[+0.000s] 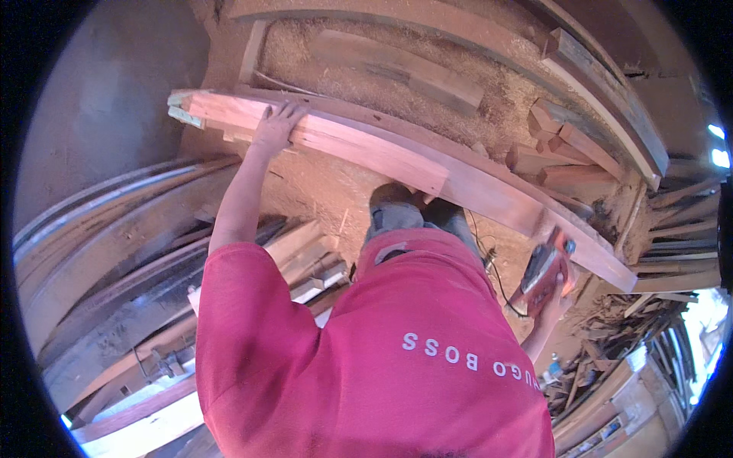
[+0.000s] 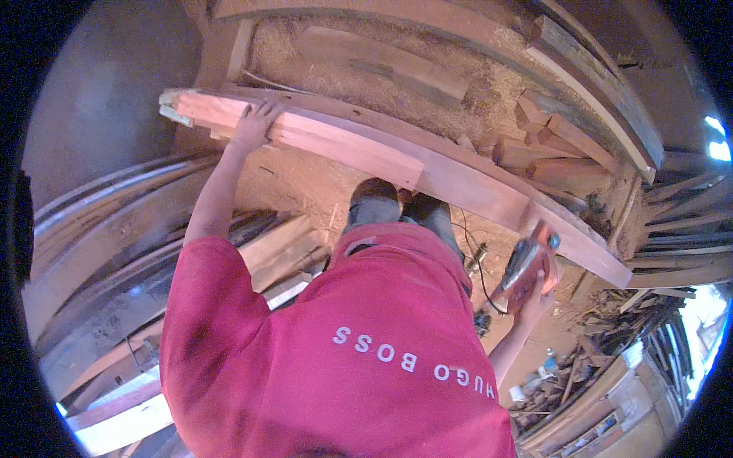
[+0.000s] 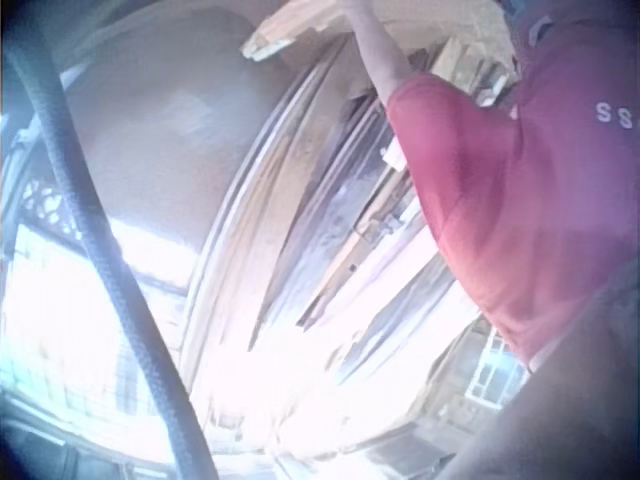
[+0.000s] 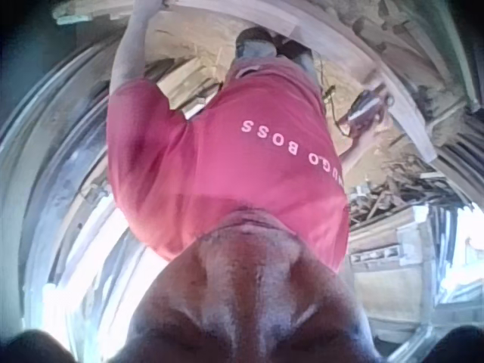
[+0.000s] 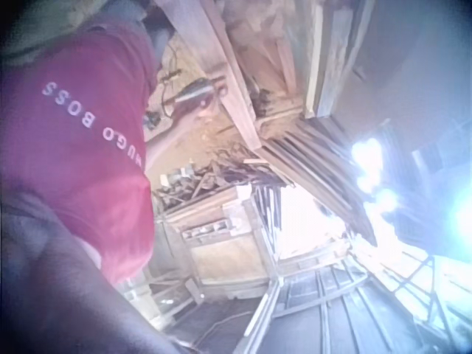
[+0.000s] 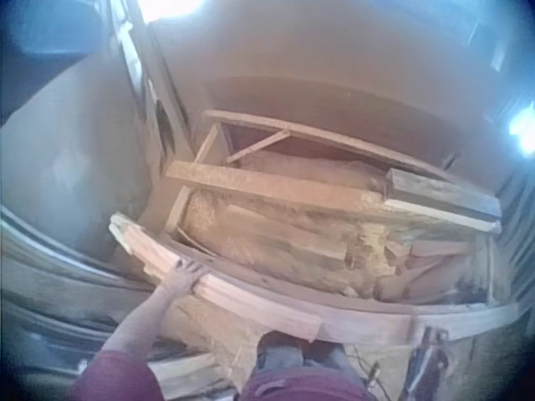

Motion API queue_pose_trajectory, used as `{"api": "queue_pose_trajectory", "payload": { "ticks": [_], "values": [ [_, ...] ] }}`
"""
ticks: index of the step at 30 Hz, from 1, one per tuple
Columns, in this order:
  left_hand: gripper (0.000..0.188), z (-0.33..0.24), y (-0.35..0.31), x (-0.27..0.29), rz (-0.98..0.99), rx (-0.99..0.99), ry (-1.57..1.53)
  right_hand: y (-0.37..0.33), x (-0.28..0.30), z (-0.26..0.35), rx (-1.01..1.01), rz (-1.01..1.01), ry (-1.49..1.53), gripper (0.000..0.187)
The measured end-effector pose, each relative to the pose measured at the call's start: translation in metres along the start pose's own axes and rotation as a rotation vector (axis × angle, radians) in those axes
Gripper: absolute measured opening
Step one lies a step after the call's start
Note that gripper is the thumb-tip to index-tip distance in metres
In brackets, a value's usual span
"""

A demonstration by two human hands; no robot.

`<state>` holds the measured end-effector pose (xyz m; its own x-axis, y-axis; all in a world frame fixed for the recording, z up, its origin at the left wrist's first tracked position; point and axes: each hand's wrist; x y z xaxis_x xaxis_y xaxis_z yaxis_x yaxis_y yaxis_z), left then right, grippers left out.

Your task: The person uses a circular saw to cut a long piece of wood and then uses an electric planer to smooth the surface of the wood.

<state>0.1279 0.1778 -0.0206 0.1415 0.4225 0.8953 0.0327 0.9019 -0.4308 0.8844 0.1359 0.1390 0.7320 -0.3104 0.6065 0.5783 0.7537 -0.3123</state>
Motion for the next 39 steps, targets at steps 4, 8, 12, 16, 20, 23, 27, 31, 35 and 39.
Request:
{"api": "queue_pose_trajectory", "payload": {
  "ticks": [4,8,12,16,20,23,27,31,35,39],
  "values": [
    [0.103,-0.042,-0.026,-0.036,-0.226,0.299,-0.029,-0.006,-0.056,0.103,0.264,0.285,0.160,0.044],
    [0.099,-0.137,-0.069,-0.041,-0.446,0.594,-0.401,0.050,-0.089,0.100,0.338,0.712,-0.049,0.041],
    [0.091,-0.258,-0.116,-0.097,-0.405,0.855,-0.762,0.040,-0.168,0.129,0.430,0.980,-0.117,0.048],
    [0.076,-0.375,-0.169,-0.156,-0.050,0.844,-0.864,0.030,-0.227,0.155,0.297,1.424,-0.369,0.056],
    [0.065,-0.441,-0.190,-0.141,0.112,0.894,-1.044,0.015,-0.243,0.150,0.468,1.596,-0.516,0.057],
    [0.061,-0.463,-0.202,-0.134,0.156,1.009,-1.180,0.025,-0.225,0.127,0.550,1.612,-0.360,0.055],
    [0.058,-0.481,-0.214,-0.150,0.093,1.080,-1.210,0.055,-0.205,0.101,0.446,1.626,-0.470,0.057],
    [0.057,-0.478,-0.215,-0.146,0.082,1.148,-1.267,0.047,-0.219,0.106,0.564,1.597,-0.378,0.056],
    [0.058,-0.471,-0.224,-0.147,0.057,1.216,-1.320,0.014,-0.263,0.129,0.508,1.611,-0.472,0.054],
    [0.050,-0.466,-0.236,-0.159,0.021,1.255,-1.278,-0.040,-0.322,0.163,0.517,1.619,-0.466,0.054]
  ]
}}
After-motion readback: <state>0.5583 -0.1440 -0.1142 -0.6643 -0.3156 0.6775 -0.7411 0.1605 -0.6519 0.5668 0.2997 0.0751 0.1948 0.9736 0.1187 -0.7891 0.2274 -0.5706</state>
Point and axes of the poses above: each hand's wrist, its own y-axis towards the middle knuckle, its own x-axis out of the back of the hand, z = x × y, and after that the axes turned 8 degrees about y, right-handed
